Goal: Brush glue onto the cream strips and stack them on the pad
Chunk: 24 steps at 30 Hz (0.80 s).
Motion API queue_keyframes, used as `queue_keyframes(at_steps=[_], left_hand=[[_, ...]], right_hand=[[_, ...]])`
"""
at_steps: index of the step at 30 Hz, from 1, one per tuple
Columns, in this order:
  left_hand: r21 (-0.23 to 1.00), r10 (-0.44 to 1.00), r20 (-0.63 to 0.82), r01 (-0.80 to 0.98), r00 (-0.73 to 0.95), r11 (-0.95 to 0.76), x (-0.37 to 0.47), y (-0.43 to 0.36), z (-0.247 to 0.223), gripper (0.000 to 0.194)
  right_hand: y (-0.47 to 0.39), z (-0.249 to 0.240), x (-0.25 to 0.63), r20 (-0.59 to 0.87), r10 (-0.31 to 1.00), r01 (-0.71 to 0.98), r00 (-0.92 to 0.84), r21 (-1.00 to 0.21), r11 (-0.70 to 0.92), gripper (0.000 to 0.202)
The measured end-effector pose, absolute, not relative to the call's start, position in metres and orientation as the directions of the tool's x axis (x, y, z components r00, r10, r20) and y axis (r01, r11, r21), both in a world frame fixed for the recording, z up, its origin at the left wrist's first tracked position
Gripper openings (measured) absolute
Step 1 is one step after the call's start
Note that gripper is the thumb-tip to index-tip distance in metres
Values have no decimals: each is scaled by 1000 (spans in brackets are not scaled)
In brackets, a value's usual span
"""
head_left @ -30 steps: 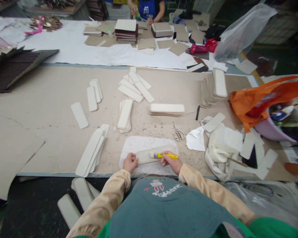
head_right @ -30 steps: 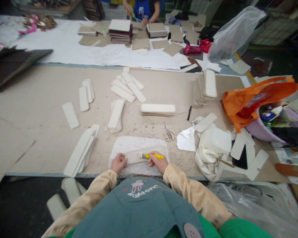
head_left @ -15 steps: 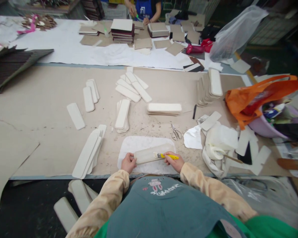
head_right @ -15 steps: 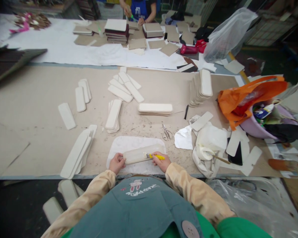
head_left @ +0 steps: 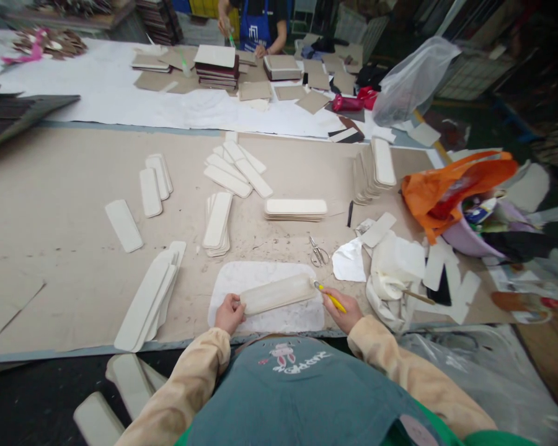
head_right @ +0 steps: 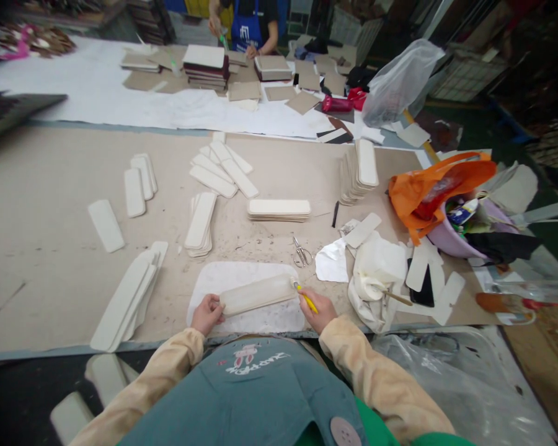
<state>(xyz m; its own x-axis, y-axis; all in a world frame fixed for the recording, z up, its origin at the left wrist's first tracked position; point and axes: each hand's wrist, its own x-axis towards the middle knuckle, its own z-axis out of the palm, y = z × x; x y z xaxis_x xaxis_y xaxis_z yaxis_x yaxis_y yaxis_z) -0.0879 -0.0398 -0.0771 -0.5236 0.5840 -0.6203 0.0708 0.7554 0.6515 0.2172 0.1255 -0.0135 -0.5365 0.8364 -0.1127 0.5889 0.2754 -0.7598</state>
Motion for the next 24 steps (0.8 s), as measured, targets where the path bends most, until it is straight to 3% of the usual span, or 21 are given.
queue_keyframes(at_steps=[9,18,24], left_hand=[[650,579,-624,64,-524,758,-87,-38,-74,16],[662,578,-626,36,-523,749,-88,-39,-75,18],[674,581,-649,-16,-492,739,-89,-39,-72,19]], right_hand=[[94,-28,169,-91,623,458,-777,-761,460,26],[122,-25,178,-119,725,612,-678,-637,468,30],[99,-29,146,-132,623,491,-771,-747,449,26]])
